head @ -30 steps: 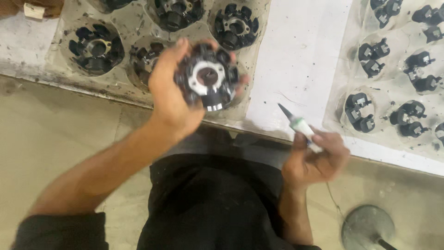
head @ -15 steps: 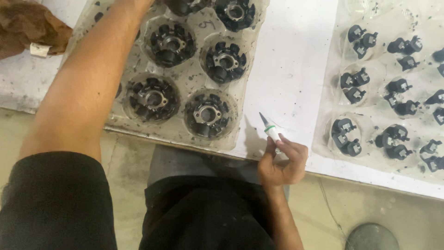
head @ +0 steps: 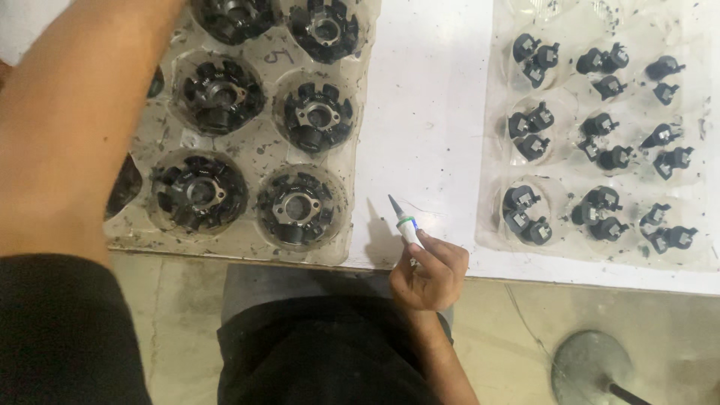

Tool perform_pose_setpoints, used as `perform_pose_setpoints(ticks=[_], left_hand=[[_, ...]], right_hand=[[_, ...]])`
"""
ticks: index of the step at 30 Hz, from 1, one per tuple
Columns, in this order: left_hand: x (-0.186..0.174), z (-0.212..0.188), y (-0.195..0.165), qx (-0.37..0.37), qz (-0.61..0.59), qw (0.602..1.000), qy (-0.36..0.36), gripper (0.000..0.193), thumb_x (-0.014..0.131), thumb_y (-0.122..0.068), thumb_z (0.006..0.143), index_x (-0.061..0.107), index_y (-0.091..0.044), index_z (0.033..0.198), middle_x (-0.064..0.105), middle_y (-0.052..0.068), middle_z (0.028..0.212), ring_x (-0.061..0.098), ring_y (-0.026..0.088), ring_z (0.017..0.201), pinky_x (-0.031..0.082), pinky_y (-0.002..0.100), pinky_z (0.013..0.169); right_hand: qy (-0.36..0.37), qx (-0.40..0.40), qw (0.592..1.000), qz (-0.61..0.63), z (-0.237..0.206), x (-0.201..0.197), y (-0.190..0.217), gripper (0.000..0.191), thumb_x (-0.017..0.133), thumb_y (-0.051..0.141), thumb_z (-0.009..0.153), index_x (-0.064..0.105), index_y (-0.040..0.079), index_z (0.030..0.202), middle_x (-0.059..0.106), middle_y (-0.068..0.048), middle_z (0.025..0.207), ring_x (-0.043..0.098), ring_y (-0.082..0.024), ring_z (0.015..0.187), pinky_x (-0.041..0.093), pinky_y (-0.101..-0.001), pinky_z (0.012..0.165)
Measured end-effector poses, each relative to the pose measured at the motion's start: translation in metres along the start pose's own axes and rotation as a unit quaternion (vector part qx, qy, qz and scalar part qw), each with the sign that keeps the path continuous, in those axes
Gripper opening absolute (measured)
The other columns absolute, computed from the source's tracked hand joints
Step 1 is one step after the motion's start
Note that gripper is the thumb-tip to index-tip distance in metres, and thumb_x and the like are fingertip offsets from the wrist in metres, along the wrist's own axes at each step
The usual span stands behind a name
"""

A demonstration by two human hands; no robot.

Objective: The person sits at a workbench holding a nozzle-tipped tube and squeezes adhesive or grease onto small black mechanical components, working on one part at a time and placing treated parts into a tray with other finished components.

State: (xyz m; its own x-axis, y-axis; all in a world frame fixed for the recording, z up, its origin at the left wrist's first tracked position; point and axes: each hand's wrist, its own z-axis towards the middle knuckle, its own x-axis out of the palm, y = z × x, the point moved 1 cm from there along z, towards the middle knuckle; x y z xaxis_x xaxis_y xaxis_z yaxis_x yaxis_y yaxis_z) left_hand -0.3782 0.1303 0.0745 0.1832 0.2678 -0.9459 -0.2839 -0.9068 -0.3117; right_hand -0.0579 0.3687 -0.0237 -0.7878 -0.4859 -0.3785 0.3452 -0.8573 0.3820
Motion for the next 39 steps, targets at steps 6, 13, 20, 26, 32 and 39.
perform_pose_setpoints(ticks=[6, 13, 20, 26, 32, 39], left_hand=[[-0.045, -0.054, 0.014, 0.025, -0.350, 0.936, 0.015, 0.050, 0.069, -0.041, 0.098, 0.054, -0.004, 0.129, 0.067, 0.017, 0.120, 0.073, 0.035, 0.105, 0.061, 0.052, 0.086], [-0.001, -0.240, -0.045, 0.293, -0.714, 0.614, -0.167, 0.070, 0.089, -0.035, 0.087, 0.050, -0.017, 0.142, 0.060, 0.005, 0.131, 0.058, 0.019, 0.130, 0.051, 0.055, 0.116], [0.018, -0.283, -0.090, 0.116, -0.883, 0.440, -0.116, 0.067, 0.074, -0.048, 0.092, 0.046, -0.013, 0.142, 0.044, 0.017, 0.144, 0.051, 0.031, 0.132, 0.048, 0.047, 0.114], [0.023, -0.310, -0.114, 0.180, -0.771, 0.595, -0.137, 0.057, 0.060, -0.051, 0.106, 0.054, 0.000, 0.131, 0.057, 0.022, 0.136, 0.061, 0.025, 0.125, 0.052, 0.034, 0.109], [0.028, -0.315, -0.120, 0.209, -0.734, 0.627, -0.156, 0.052, 0.057, -0.047, 0.114, 0.057, 0.003, 0.130, 0.060, 0.022, 0.134, 0.061, 0.019, 0.117, 0.051, 0.028, 0.101], [0.030, -0.317, -0.120, 0.218, -0.722, 0.644, -0.131, 0.049, 0.058, -0.044, 0.114, 0.058, 0.002, 0.130, 0.059, 0.021, 0.132, 0.061, 0.019, 0.119, 0.050, 0.029, 0.103]], right_hand=[[-0.002, 0.018, 1.000, 0.017, -0.003, -0.002, 0.002, 0.036, 0.078, -0.013, 0.080, 0.061, 0.007, 0.105, 0.070, -0.012, 0.104, 0.066, -0.028, 0.091, 0.052, -0.0372, 0.079], [-0.043, 0.104, 0.985, 0.129, -0.004, 0.003, 0.007, 0.030, 0.077, -0.010, 0.093, 0.058, 0.003, 0.113, 0.064, -0.015, 0.106, 0.068, -0.026, 0.102, 0.057, -0.0334, 0.084], [-0.041, 0.243, 0.903, 0.351, -0.007, -0.047, 0.056, 0.028, 0.071, -0.008, 0.101, 0.054, 0.006, 0.118, 0.067, -0.017, 0.112, 0.066, -0.021, 0.101, 0.058, -0.0308, 0.088], [0.061, 0.071, 0.960, 0.266, 0.008, -0.090, 0.088, 0.041, 0.073, -0.003, 0.088, 0.045, 0.015, 0.112, 0.066, -0.010, 0.110, 0.074, -0.026, 0.103, 0.062, -0.0350, 0.086], [0.123, 0.020, 0.958, 0.257, 0.017, -0.101, 0.088, 0.048, 0.077, -0.003, 0.074, 0.048, 0.017, 0.107, 0.065, -0.006, 0.104, 0.067, -0.026, 0.101, 0.063, -0.0421, 0.090], [0.132, -0.007, 0.945, 0.301, 0.015, -0.097, 0.080, 0.053, 0.082, 0.004, 0.071, 0.054, 0.015, 0.114, 0.064, -0.012, 0.109, 0.062, -0.026, 0.103, 0.063, -0.0442, 0.086]])
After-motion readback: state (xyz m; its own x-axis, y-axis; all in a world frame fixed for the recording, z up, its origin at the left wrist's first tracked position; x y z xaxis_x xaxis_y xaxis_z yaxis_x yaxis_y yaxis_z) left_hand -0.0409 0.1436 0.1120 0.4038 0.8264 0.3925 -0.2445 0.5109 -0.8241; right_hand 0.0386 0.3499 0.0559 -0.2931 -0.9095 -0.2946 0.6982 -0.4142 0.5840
